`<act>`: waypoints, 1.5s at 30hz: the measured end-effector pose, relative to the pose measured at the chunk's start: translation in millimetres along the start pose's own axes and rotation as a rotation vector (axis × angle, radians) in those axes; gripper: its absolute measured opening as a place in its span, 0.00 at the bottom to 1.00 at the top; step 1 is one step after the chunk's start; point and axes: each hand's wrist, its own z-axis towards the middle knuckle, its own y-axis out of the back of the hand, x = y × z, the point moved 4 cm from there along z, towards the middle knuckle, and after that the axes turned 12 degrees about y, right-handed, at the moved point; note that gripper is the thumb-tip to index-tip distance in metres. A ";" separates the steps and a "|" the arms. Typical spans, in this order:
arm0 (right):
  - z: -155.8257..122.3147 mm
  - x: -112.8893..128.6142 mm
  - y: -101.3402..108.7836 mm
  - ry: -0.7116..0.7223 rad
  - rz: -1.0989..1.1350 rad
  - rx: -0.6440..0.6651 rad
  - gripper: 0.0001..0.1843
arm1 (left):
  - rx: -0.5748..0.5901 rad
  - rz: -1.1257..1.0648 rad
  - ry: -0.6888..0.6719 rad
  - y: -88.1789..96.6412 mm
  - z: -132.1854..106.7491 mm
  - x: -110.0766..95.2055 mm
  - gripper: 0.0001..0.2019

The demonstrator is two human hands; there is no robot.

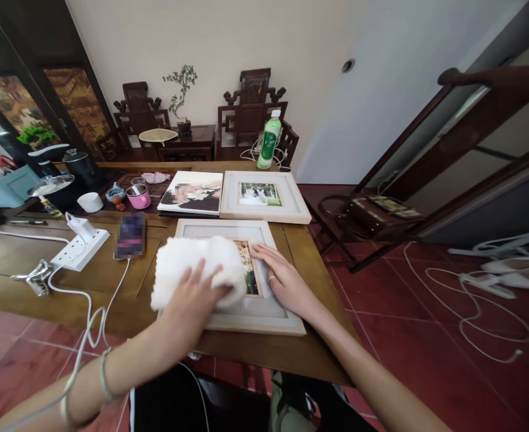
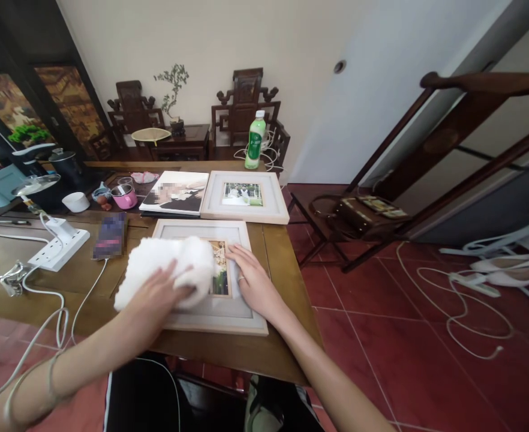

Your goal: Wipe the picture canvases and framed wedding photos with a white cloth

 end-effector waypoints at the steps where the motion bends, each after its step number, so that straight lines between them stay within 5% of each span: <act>1: -0.2 0.3 0.2 0.004 0.009 -0.005 0.36 | -0.097 0.016 0.049 0.4 15.7 11.7 0.30; 5: -0.2 0.9 1.2 -0.006 0.025 -0.017 0.36 | -0.405 0.061 0.192 2.7 76.5 68.4 0.25; 9: 0.3 1.4 1.8 -0.025 0.012 0.001 0.34 | -0.346 0.093 0.147 -2.1 92.5 96.4 0.29; 18: -2.0 2.1 -0.9 -0.032 -0.028 -0.022 0.34 | -0.019 0.193 0.088 -21.4 -26.2 35.7 0.24; 21: -2.2 1.4 -1.8 -0.033 -0.024 -0.038 0.34 | 0.056 0.147 0.053 -26.0 -45.6 19.1 0.24; 26: -1.5 1.7 -1.0 -0.024 0.005 -0.030 0.37 | 0.077 0.118 0.100 -12.8 -21.5 20.5 0.29; 36: -1.0 3.3 1.2 0.005 0.061 -0.006 0.39 | -0.182 0.021 0.042 -5.3 70.7 72.2 0.37; 40: 0.8 4.2 1.4 -0.012 0.051 0.004 0.38 | -0.147 0.059 0.042 -4.1 53.8 67.8 0.36; 45: 1.3 2.9 0.6 -0.054 0.042 -0.004 0.37 | 0.044 0.079 0.043 -8.5 -10.0 42.1 0.33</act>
